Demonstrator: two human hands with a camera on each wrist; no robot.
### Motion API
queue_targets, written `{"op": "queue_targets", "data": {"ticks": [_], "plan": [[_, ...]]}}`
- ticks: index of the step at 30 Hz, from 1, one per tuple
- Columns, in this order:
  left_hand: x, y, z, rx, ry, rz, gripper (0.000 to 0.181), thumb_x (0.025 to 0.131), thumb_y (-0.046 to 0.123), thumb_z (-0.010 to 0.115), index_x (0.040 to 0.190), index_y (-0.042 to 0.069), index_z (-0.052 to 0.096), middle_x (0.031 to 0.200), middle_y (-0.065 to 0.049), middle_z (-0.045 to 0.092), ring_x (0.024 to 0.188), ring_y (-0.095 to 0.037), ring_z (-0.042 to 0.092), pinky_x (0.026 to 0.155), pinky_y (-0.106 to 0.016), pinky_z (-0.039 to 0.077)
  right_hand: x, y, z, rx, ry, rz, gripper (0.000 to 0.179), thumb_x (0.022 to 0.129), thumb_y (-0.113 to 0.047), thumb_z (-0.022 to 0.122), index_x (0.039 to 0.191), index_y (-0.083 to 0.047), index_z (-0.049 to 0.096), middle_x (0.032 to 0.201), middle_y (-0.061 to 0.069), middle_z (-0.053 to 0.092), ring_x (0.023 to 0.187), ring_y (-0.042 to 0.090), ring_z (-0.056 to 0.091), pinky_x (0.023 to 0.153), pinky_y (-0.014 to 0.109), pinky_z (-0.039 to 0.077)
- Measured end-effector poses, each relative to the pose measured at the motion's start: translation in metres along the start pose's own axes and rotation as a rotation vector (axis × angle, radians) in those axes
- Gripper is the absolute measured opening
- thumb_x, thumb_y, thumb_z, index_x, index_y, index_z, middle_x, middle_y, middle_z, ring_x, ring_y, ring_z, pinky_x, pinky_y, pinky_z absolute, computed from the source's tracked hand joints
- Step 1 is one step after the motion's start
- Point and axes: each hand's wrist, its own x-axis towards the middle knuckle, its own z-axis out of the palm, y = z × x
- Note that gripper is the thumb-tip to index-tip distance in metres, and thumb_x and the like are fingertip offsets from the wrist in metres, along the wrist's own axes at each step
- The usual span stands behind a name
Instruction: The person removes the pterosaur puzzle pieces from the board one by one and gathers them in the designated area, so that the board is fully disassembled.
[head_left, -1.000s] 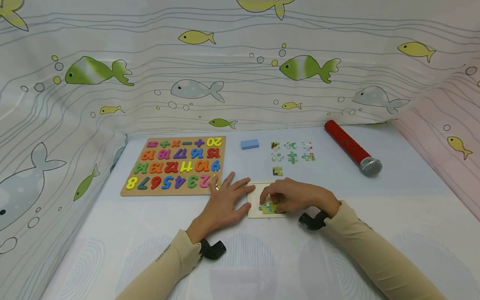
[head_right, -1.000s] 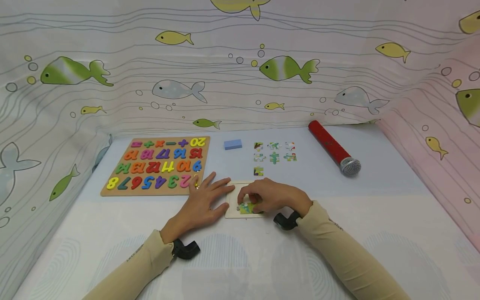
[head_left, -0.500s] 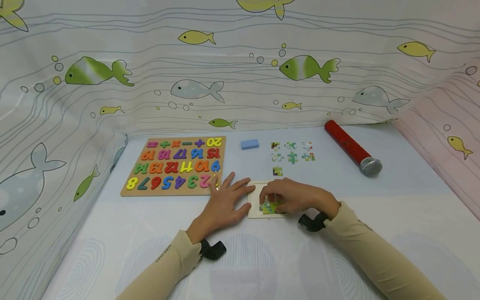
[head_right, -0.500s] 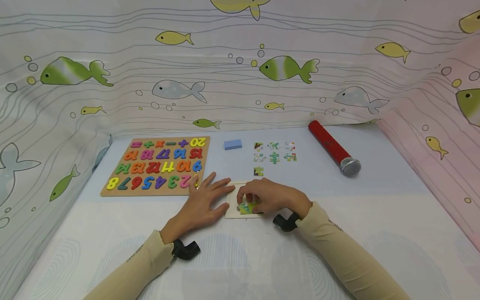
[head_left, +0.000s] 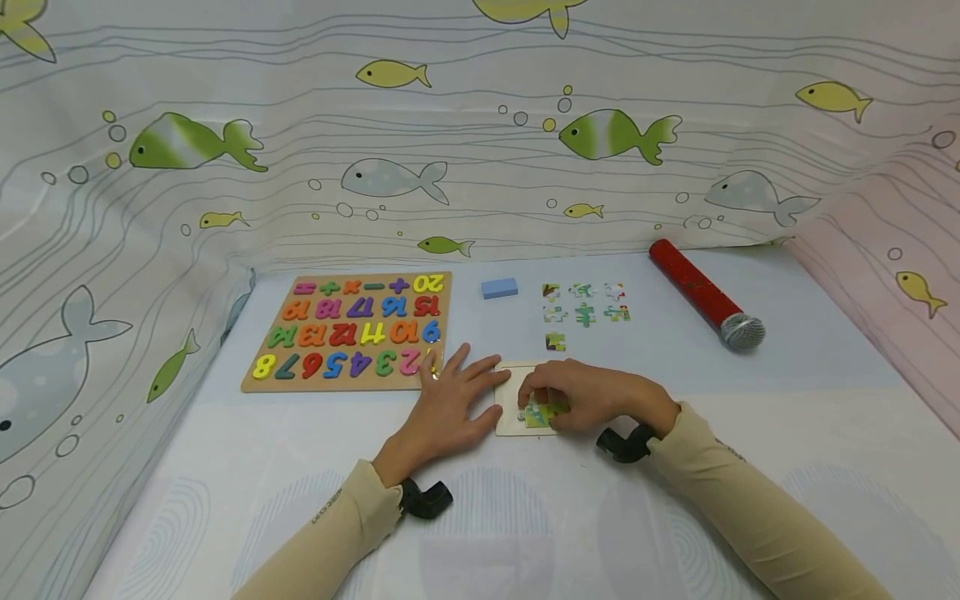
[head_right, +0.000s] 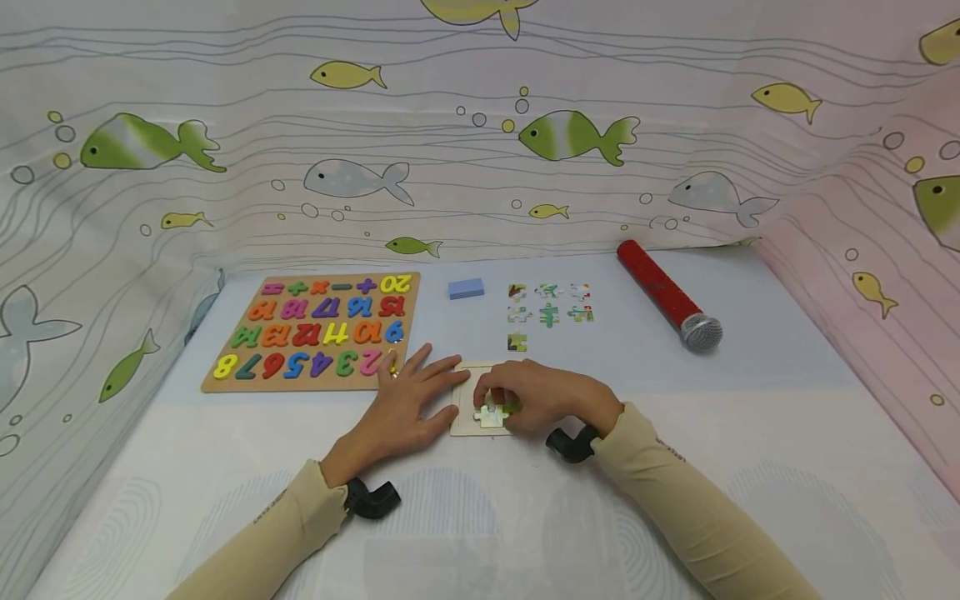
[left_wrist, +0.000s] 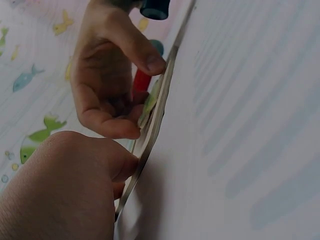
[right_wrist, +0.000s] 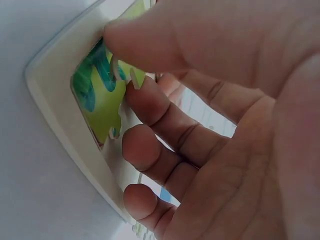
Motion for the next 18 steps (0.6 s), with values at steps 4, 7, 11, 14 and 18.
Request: {"op": "queue_targets", "data": {"ticks": [4, 7, 11, 14, 18], "plan": [[-0.0001, -0.0002, 0.0003, -0.009, 0.016, 0.009, 0.05, 0.096, 0.045, 0.055, 0.144, 0.03, 0.059, 0.158, 0.005, 0.049, 0.154, -0.04, 0.028, 0.116, -0.074, 0.002, -0.0001, -0.0002, 0.0014, 0.012, -0.009, 0.005, 0.036, 0.084, -0.008, 0.078, 0.116, -0.022, 0.067, 0.098, -0.003, 0.06, 0.088, 0.014, 0.053, 0.083, 0.03, 0.045], [0.0, 0.0001, -0.0001, -0.013, 0.026, 0.016, 0.05, 0.096, 0.044, 0.056, 0.143, 0.029, 0.06, 0.157, 0.004, 0.05, 0.154, -0.041, 0.029, 0.116, -0.075, 0.002, 0.0, -0.0003, 0.0022, 0.01, -0.009, 0.006, 0.036, 0.084, -0.011, 0.08, 0.117, -0.022, 0.068, 0.099, -0.004, 0.06, 0.091, 0.014, 0.053, 0.085, 0.03, 0.044], [-0.0002, 0.0008, -0.0007, -0.009, 0.021, 0.013, 0.05, 0.096, 0.044, 0.056, 0.144, 0.029, 0.06, 0.157, 0.004, 0.05, 0.154, -0.041, 0.029, 0.116, -0.075, 0.003, -0.0002, -0.0006, 0.0022, 0.003, -0.007, 0.013, 0.036, 0.084, -0.012, 0.081, 0.117, -0.021, 0.068, 0.099, -0.005, 0.061, 0.09, 0.014, 0.053, 0.084, 0.029, 0.044], [-0.0002, 0.0012, -0.001, -0.007, 0.017, 0.013, 0.05, 0.096, 0.045, 0.055, 0.144, 0.029, 0.059, 0.158, 0.004, 0.049, 0.154, -0.041, 0.029, 0.116, -0.075, 0.003, -0.0005, -0.0009, 0.0018, 0.008, -0.008, 0.016, 0.036, 0.084, -0.013, 0.081, 0.116, -0.021, 0.068, 0.099, -0.004, 0.061, 0.09, 0.014, 0.053, 0.084, 0.029, 0.045], [-0.0002, 0.0012, -0.0009, -0.007, 0.018, 0.015, 0.05, 0.096, 0.045, 0.055, 0.144, 0.029, 0.06, 0.158, 0.004, 0.049, 0.154, -0.041, 0.029, 0.116, -0.075, 0.003, -0.0006, 0.0002, 0.0016, 0.021, -0.006, 0.007, 0.035, 0.084, -0.013, 0.081, 0.115, -0.021, 0.068, 0.099, -0.004, 0.061, 0.088, 0.014, 0.054, 0.082, 0.03, 0.046]]}}
